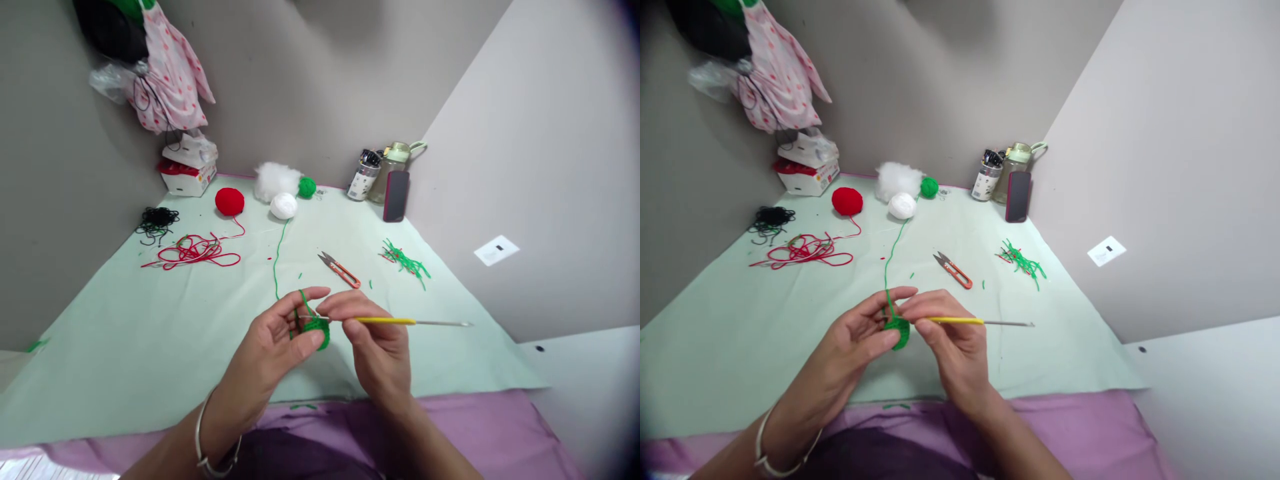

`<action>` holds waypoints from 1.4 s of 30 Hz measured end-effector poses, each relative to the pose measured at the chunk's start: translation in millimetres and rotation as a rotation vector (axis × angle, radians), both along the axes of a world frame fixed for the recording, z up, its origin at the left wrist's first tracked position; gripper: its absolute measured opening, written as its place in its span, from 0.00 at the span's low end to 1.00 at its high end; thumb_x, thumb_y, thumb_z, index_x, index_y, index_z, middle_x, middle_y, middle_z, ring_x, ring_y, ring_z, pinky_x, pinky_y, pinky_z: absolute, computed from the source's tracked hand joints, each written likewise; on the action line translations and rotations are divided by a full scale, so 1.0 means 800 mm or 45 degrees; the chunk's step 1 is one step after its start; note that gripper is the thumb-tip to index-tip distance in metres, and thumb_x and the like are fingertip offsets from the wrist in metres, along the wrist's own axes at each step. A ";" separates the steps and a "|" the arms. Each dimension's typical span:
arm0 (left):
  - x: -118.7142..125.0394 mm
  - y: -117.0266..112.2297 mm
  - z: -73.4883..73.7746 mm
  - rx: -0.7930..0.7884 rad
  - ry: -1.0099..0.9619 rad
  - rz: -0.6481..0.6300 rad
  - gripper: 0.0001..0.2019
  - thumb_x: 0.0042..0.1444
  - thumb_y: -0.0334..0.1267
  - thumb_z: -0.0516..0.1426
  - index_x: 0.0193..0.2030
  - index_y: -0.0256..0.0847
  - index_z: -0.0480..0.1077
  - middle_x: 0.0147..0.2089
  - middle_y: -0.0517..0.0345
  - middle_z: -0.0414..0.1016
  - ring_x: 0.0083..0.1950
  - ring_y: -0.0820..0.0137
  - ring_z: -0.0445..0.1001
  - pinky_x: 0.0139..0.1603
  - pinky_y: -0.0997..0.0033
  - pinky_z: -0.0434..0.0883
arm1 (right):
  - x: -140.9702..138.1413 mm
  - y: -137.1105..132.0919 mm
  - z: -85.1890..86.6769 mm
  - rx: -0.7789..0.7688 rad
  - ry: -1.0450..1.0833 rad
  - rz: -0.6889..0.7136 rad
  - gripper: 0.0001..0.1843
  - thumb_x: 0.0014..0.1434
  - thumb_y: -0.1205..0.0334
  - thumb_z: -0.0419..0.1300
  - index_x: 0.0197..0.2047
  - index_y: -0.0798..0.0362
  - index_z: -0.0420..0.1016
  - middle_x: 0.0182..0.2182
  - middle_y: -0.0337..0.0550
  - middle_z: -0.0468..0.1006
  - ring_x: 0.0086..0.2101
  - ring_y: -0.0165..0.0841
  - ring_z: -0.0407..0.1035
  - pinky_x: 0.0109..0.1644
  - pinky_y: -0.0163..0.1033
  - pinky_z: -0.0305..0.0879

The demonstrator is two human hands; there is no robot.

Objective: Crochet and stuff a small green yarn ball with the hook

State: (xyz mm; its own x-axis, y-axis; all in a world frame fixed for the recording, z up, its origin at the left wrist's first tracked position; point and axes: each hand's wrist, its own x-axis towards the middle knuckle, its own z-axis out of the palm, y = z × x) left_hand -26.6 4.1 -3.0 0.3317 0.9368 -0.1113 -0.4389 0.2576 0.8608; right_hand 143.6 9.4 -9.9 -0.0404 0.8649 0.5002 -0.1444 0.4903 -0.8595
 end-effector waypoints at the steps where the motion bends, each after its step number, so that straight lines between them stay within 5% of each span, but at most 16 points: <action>1: 0.002 -0.001 -0.001 0.006 0.023 0.009 0.21 0.58 0.40 0.71 0.59 0.53 0.81 0.42 0.60 0.74 0.46 0.68 0.70 0.51 0.69 0.69 | -0.001 0.000 0.000 -0.003 -0.015 -0.001 0.08 0.71 0.59 0.65 0.44 0.43 0.87 0.39 0.44 0.87 0.43 0.39 0.79 0.49 0.45 0.76; 8: 0.005 0.003 0.005 -0.030 -0.032 0.087 0.28 0.58 0.36 0.70 0.66 0.52 0.76 0.41 0.61 0.73 0.45 0.69 0.70 0.52 0.68 0.69 | 0.005 -0.001 -0.001 0.005 -0.016 -0.014 0.08 0.71 0.61 0.64 0.44 0.45 0.87 0.37 0.44 0.86 0.39 0.37 0.78 0.45 0.42 0.76; 14: -0.002 0.006 0.010 -0.178 -0.190 -0.127 0.25 0.54 0.35 0.66 0.60 0.43 0.81 0.38 0.59 0.72 0.38 0.71 0.66 0.44 0.69 0.66 | 0.015 0.010 0.004 -0.260 0.212 0.079 0.09 0.68 0.56 0.67 0.37 0.49 0.86 0.29 0.39 0.80 0.28 0.31 0.74 0.36 0.39 0.74; 17: 0.001 0.004 0.008 -0.171 -0.199 -0.095 0.23 0.54 0.35 0.67 0.58 0.44 0.82 0.38 0.60 0.71 0.39 0.70 0.66 0.44 0.69 0.66 | 0.011 0.012 0.004 -0.353 0.310 0.151 0.10 0.67 0.55 0.68 0.36 0.49 0.85 0.29 0.38 0.79 0.26 0.30 0.72 0.34 0.37 0.73; 24: 0.009 -0.005 -0.005 0.076 0.071 0.011 0.23 0.61 0.39 0.68 0.64 0.53 0.77 0.48 0.57 0.79 0.53 0.63 0.74 0.58 0.64 0.68 | -0.004 -0.002 -0.007 -0.028 0.026 -0.050 0.07 0.70 0.59 0.66 0.44 0.42 0.88 0.38 0.42 0.87 0.43 0.37 0.79 0.49 0.42 0.75; 31: -0.002 -0.002 -0.006 0.094 0.083 0.028 0.21 0.62 0.40 0.68 0.62 0.56 0.79 0.42 0.61 0.74 0.47 0.67 0.73 0.55 0.66 0.70 | 0.003 0.004 -0.004 -0.241 0.163 -0.029 0.09 0.69 0.55 0.66 0.39 0.48 0.86 0.33 0.41 0.85 0.32 0.32 0.74 0.39 0.38 0.73; 42: -0.004 0.000 -0.003 0.122 0.219 0.128 0.21 0.61 0.35 0.67 0.61 0.52 0.80 0.40 0.60 0.73 0.46 0.65 0.72 0.56 0.63 0.68 | 0.010 0.001 0.001 -0.242 0.053 0.033 0.12 0.73 0.52 0.60 0.42 0.50 0.80 0.35 0.44 0.86 0.31 0.35 0.79 0.40 0.44 0.79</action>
